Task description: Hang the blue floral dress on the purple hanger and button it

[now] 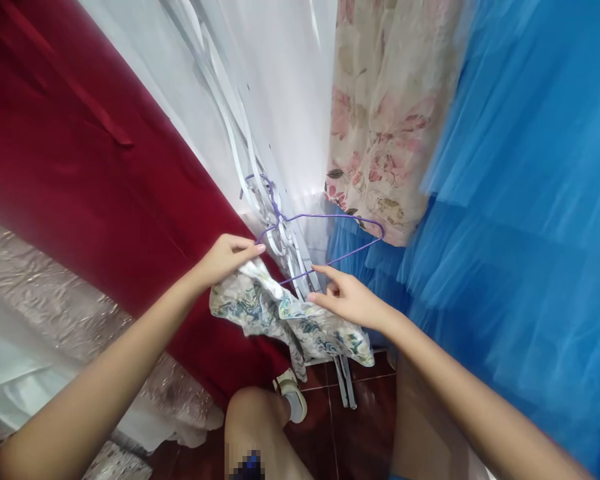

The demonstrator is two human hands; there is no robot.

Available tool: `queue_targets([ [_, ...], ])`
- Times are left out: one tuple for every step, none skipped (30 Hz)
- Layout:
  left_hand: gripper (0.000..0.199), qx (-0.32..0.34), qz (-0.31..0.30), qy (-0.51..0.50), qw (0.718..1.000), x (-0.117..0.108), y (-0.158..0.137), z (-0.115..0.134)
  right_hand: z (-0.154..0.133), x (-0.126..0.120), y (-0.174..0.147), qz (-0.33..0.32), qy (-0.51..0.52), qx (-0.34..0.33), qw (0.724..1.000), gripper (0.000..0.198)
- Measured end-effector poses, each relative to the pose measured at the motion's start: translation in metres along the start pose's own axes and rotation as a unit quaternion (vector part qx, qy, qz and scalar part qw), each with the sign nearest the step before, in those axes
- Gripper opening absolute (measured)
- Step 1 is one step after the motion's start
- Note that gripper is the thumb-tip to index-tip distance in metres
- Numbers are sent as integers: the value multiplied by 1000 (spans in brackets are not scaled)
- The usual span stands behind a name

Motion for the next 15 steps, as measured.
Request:
queue_targets([
  [47,3,14,-31,999,-1,-4,-3,0,-9,-5,-1,8,-5,1000,70],
  [42,3,28,-59,998,-3,-8,-5,-1,-19,-10,0,8,-12,1000,71],
  [36,3,41,-84,996,-5,-12,-8,-1,-30,-15,0,-2,-20,1000,74],
  [32,4,52,-107,993,-6,-15,-10,-1,-41,-19,-2,-19,-29,999,79],
  [30,6,59,-128,990,-6,-18,-11,1,-52,-22,-3,-39,-37,999,83],
  [30,6,62,-145,987,-5,-20,-12,3,-62,-23,-2,-61,-43,997,87],
  [29,4,61,-159,985,-4,-22,-14,7,-73,-23,8,-83,-49,995,91],
  [29,-1,57,-166,984,-1,-23,-15,11,-85,-20,29,-103,-56,993,93],
  [29,-6,52,-168,984,1,-23,-16,14,-96,-17,57,-125,-64,988,97],
  [30,-11,48,-165,985,4,-23,-17,18,-106,-12,85,-148,-73,983,100],
  [32,-13,46,-159,986,5,-23,-17,20,-114,-6,110,-174,-79,975,103],
  [33,-10,48,-150,988,6,-23,-17,22,-120,1,125,-203,-79,968,104],
  [33,-5,53,-136,989,5,-22,-17,24,-123,8,132,-234,-73,960,103],
  [32,1,59,-119,991,4,-22,-16,24,-126,14,134,-266,-61,953,100],
  [31,8,68,-98,993,1,-22,-16,23,-128,20,136,-295,-49,945,93],
])
Point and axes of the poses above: each hand's wrist, its own y-axis towards the middle knuckle, its own x-axis out of the palm, z = x × y, the point moved 8 cm from there along y, towards the middle knuckle, and after that the axes turned 7 degrees about -y, right-handed, at the moved point
